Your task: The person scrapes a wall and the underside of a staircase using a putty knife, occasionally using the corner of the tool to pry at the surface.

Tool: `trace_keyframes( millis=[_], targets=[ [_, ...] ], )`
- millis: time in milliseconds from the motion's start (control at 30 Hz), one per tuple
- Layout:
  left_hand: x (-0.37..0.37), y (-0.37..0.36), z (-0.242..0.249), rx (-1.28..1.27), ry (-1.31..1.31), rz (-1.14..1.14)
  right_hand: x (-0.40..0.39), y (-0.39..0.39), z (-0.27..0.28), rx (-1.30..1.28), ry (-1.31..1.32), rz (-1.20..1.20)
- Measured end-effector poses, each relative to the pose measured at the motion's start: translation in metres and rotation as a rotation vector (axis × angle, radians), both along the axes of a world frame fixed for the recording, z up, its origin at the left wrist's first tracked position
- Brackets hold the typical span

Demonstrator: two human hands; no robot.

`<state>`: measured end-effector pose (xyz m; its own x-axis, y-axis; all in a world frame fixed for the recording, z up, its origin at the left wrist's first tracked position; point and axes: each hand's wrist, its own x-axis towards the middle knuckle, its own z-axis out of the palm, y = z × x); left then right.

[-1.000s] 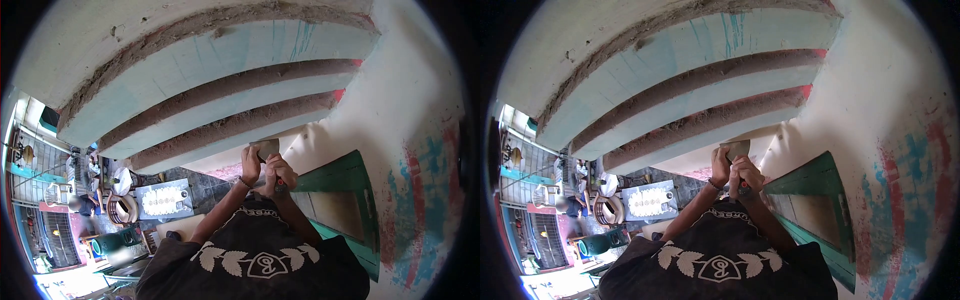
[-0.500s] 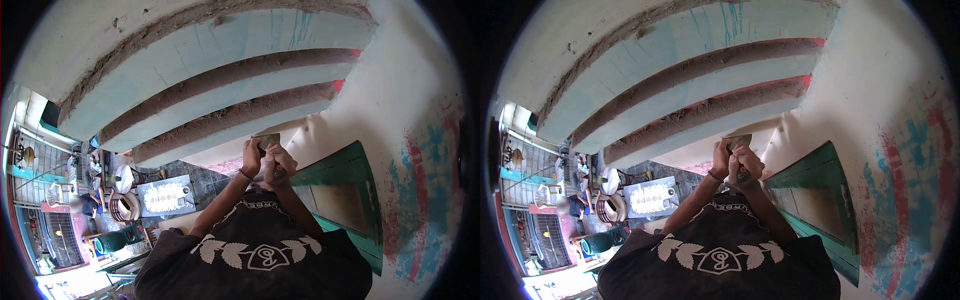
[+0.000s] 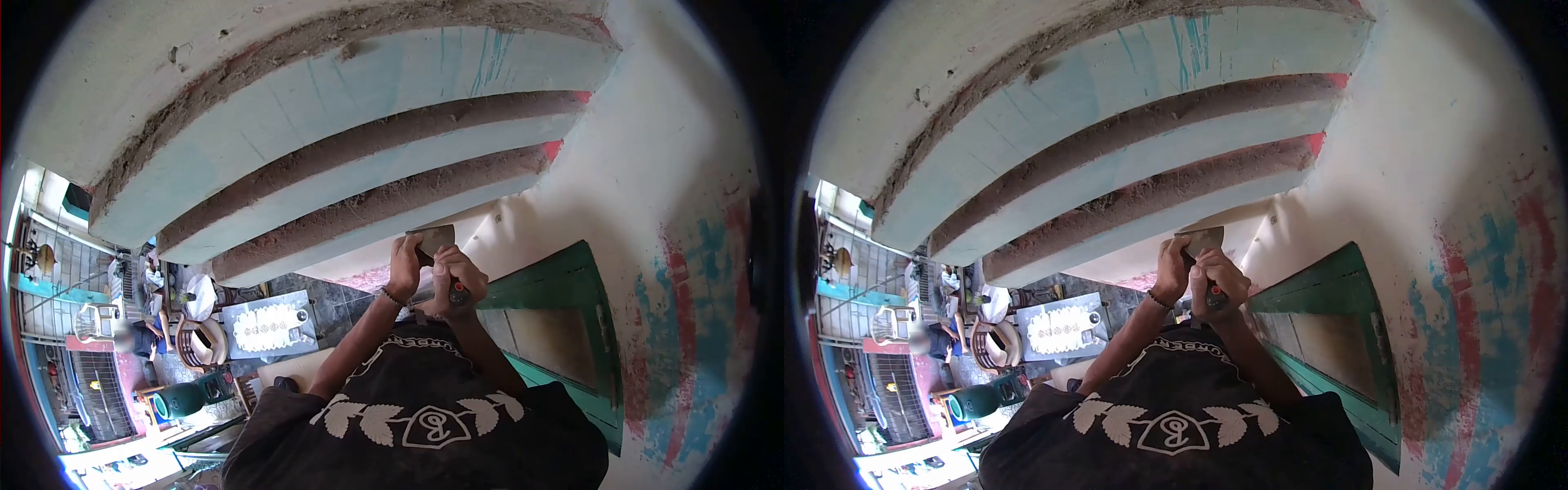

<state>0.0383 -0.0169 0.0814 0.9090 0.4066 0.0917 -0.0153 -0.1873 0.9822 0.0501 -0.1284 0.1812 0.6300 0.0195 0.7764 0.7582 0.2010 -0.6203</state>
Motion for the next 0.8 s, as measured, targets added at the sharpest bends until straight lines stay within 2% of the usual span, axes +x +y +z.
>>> trace_keyframes(
  millis=[67,200,233,333,400,467,533,567,667,733,767,800],
  targets=[
    [0.001,0.004,-0.019,0.483,-0.010,0.043,0.004,0.004,-0.013,-0.026,-0.002,-0.010],
    [0.005,-0.005,-0.005,-0.148,0.155,0.087,0.011,0.003,-0.013,-0.042,-0.019,-0.049],
    [0.007,0.009,-0.005,-0.228,0.122,-0.100,0.008,0.003,-0.001,-0.037,-0.051,-0.055],
    [-0.001,-0.003,-0.004,0.439,-0.038,0.123,-0.001,0.000,-0.012,0.039,-0.020,0.049],
    [0.004,-0.002,-0.009,0.461,-0.035,0.122,0.001,-0.002,-0.021,0.098,-0.054,0.086],
    [0.002,0.001,0.001,0.453,0.015,0.064,-0.002,-0.002,-0.008,0.041,-0.062,0.005],
    [-0.001,-0.004,0.019,-0.049,0.079,0.032,0.000,0.000,0.002,0.013,-0.048,-0.005],
    [-0.001,-0.002,0.011,0.050,0.066,0.030,0.001,0.003,-0.002,-0.014,-0.046,-0.012],
    [0.005,0.002,0.006,-0.207,0.110,0.035,0.003,0.002,-0.019,0.046,-0.071,0.032],
    [0.010,0.011,0.001,-0.871,0.133,0.007,-0.001,0.001,-0.011,0.068,-0.056,-0.003],
    [0.005,0.010,-0.002,-0.666,0.163,0.014,-0.002,-0.002,-0.004,0.064,-0.045,-0.021],
    [0.006,0.009,0.004,-0.313,0.095,0.027,0.001,-0.001,0.002,0.065,-0.044,-0.037]
  ],
)
